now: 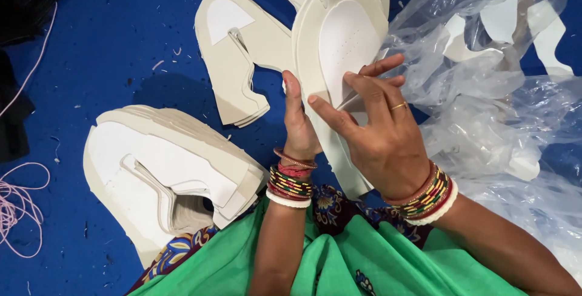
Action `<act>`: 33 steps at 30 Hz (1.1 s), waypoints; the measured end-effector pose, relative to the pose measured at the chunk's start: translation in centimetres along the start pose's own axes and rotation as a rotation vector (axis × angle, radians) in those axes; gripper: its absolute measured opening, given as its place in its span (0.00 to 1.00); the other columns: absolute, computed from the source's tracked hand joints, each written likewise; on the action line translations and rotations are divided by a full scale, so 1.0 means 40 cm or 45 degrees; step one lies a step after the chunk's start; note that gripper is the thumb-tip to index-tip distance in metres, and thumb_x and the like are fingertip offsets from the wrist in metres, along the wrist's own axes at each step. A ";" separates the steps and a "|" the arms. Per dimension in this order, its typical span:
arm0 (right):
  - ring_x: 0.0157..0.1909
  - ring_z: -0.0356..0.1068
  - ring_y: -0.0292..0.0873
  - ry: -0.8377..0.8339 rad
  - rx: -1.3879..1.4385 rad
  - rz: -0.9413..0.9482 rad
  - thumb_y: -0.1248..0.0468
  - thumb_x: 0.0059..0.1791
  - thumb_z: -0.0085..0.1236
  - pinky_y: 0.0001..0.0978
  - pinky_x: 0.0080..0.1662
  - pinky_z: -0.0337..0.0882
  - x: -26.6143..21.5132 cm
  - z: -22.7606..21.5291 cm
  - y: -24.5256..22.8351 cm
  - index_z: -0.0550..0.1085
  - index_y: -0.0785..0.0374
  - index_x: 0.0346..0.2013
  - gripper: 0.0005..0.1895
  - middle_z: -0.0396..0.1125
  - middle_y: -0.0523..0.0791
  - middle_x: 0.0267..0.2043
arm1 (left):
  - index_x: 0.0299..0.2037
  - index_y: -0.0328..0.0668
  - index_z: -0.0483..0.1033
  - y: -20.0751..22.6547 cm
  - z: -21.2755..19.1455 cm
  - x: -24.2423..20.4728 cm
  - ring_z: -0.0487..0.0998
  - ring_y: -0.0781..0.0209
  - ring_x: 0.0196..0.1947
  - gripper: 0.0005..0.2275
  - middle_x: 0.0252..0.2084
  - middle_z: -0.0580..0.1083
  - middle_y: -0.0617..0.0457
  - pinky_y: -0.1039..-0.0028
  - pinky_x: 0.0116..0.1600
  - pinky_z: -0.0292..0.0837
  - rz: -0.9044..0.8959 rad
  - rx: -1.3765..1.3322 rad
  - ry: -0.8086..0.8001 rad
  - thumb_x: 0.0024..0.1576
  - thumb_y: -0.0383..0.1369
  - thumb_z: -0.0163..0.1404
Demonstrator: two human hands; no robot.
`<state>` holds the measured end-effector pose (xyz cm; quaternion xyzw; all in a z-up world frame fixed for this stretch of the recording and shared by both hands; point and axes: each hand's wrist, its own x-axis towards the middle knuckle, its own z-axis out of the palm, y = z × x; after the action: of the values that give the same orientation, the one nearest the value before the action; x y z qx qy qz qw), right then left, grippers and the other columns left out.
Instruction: The person organizes and assembles various white shoe upper components and templates.
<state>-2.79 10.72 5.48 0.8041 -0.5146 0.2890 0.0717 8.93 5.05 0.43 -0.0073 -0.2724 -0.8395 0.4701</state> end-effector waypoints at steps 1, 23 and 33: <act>0.61 0.66 0.56 -0.009 -0.043 -0.023 0.73 0.49 0.56 0.47 0.63 0.69 0.000 0.001 0.000 0.77 0.51 0.60 0.25 0.65 0.54 0.59 | 0.79 0.31 0.41 0.002 0.000 0.001 0.69 0.33 0.63 0.50 0.69 0.61 0.24 0.49 0.68 0.66 0.000 0.045 -0.002 0.60 0.72 0.19; 0.63 0.68 0.56 -0.039 -0.089 0.000 0.73 0.52 0.54 0.47 0.59 0.71 0.000 0.011 -0.009 0.72 0.45 0.66 0.29 0.64 0.56 0.61 | 0.78 0.29 0.44 0.005 -0.021 -0.002 0.70 0.37 0.65 0.51 0.70 0.61 0.27 0.53 0.69 0.68 -0.004 0.162 -0.014 0.59 0.72 0.19; 0.61 0.69 0.57 -0.033 -0.033 0.026 0.74 0.51 0.53 0.48 0.58 0.70 0.003 0.016 -0.005 0.73 0.47 0.65 0.29 0.65 0.56 0.60 | 0.80 0.36 0.41 -0.004 -0.030 -0.010 0.70 0.38 0.63 0.56 0.70 0.60 0.26 0.52 0.67 0.69 0.025 0.112 0.012 0.52 0.77 0.24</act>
<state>-2.31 10.46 5.06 0.8015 -0.5272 0.2727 0.0725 9.32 4.87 -0.77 0.0148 -0.3067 -0.8221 0.4795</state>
